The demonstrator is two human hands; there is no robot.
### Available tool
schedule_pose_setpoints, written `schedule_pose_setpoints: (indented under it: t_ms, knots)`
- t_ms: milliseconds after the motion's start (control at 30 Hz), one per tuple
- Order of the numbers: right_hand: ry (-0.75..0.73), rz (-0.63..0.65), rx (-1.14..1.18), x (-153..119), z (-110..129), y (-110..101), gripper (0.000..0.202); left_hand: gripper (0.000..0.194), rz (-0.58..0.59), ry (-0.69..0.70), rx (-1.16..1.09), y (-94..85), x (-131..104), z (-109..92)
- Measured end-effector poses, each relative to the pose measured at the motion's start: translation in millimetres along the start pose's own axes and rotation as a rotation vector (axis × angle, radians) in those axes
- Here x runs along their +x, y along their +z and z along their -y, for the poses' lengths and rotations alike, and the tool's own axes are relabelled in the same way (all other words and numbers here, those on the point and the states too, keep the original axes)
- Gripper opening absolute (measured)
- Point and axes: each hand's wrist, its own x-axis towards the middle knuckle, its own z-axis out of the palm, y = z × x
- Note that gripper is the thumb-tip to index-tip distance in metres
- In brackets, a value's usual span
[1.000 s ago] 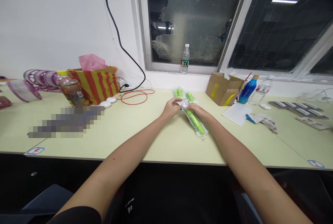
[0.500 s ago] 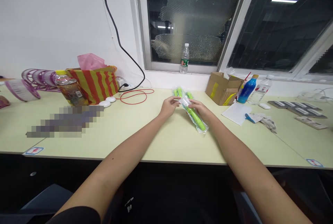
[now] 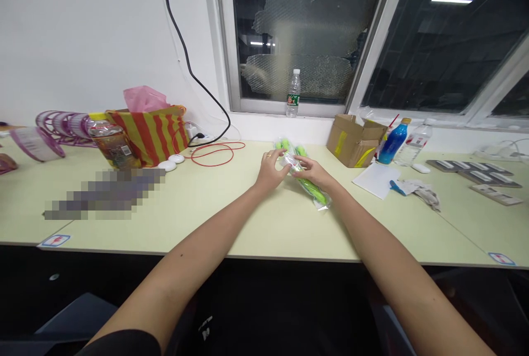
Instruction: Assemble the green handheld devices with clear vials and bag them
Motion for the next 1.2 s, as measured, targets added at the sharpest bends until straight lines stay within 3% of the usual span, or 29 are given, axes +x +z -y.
schedule_pose_setpoints:
  t_ms: [167, 367, 633, 1033, 1200]
  knots:
    - [-0.127, 0.033, -0.179, 4, -3, 10, 0.064, 0.027, 0.050, 0.059, 0.035, -0.3, 0, -3]
    - [-0.102, 0.062, -0.191, 1, 2, 11, 0.060, 0.016, 0.034, 0.094, 0.018, 0.3, 0, -1]
    - [-0.066, 0.124, -0.113, -4, 9, 8, 0.037, 0.014, 0.012, 0.101, -0.001, 0.8, 2, 5]
    - [-0.018, 0.153, -0.060, -5, 6, 4, 0.039, 0.026, 0.065, 0.077, 0.014, 1.6, -1, 9]
    - [-0.009, 0.156, -0.068, -4, 6, 4, 0.038, 0.023, 0.068, 0.105, 0.036, 1.4, 0, 9]
